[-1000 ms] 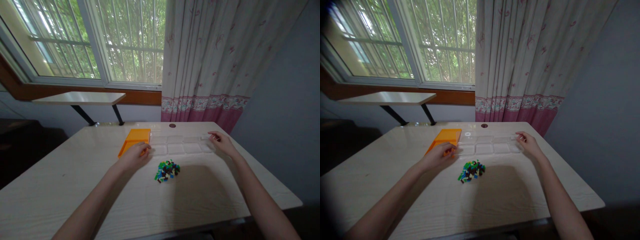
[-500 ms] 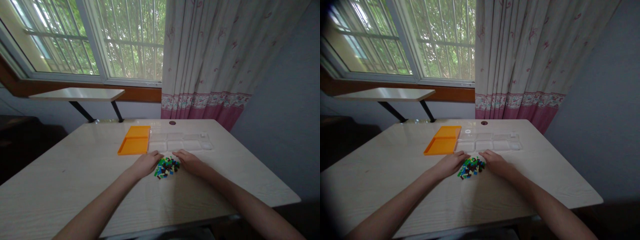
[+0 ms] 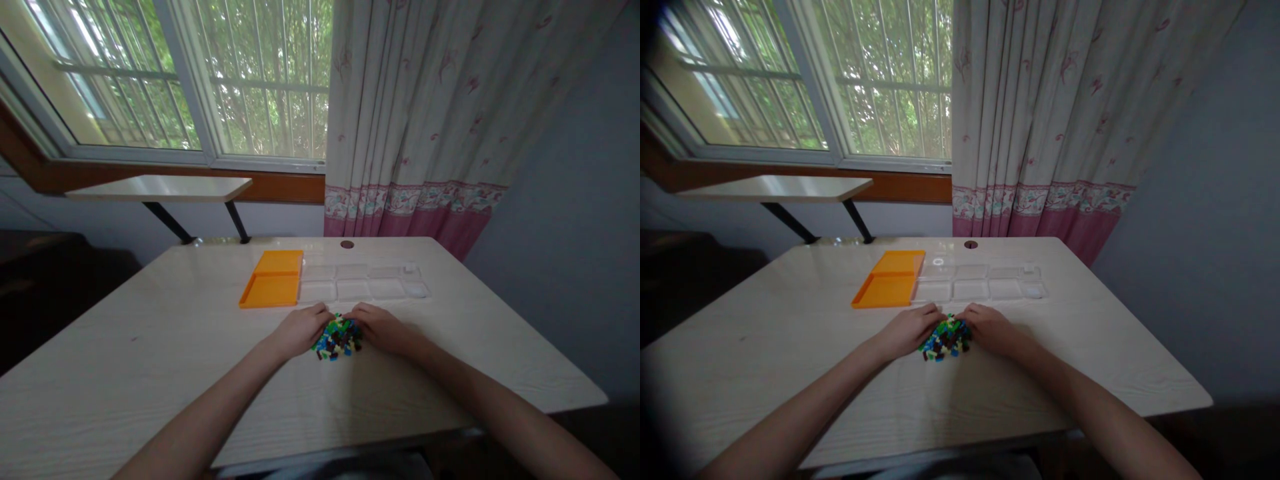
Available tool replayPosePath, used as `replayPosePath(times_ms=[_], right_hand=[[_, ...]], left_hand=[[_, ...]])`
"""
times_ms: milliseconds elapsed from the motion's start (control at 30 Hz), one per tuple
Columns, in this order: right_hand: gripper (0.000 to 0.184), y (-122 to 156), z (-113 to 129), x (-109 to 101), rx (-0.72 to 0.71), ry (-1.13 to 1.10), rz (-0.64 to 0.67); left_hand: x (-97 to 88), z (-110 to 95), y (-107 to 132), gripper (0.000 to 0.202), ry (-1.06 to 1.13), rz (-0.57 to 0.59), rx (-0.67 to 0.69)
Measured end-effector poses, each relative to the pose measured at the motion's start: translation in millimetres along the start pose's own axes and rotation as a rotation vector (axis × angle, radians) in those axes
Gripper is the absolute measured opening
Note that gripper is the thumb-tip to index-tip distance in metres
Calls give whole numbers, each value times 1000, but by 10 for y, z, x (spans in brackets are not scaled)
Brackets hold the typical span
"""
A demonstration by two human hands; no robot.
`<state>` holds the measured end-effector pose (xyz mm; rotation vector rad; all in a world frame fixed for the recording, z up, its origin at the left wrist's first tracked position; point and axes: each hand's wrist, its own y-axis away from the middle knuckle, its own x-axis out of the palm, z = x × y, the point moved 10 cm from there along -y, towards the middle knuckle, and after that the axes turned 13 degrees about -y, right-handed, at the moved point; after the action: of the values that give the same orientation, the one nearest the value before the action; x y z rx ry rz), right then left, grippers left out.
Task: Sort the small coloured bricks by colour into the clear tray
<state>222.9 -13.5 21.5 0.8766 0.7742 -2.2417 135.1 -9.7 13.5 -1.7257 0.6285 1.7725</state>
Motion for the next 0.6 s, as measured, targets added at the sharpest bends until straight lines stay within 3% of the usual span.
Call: replayPosePath(times_ms=[167, 300, 433, 600], right_hand=[[37, -18, -86, 8, 23, -12, -36], [43, -25, -80, 35, 36, 19, -8], [40, -14, -54, 10, 32, -23, -8], [36, -12, -110, -34, 31, -82, -58]], left_hand=[[39, 59, -32, 36, 2, 3, -67], [56, 44, -48, 33, -39, 17, -47], [36, 20, -31, 30, -10, 0, -6], [40, 102, -35, 33, 3, -24, -70]])
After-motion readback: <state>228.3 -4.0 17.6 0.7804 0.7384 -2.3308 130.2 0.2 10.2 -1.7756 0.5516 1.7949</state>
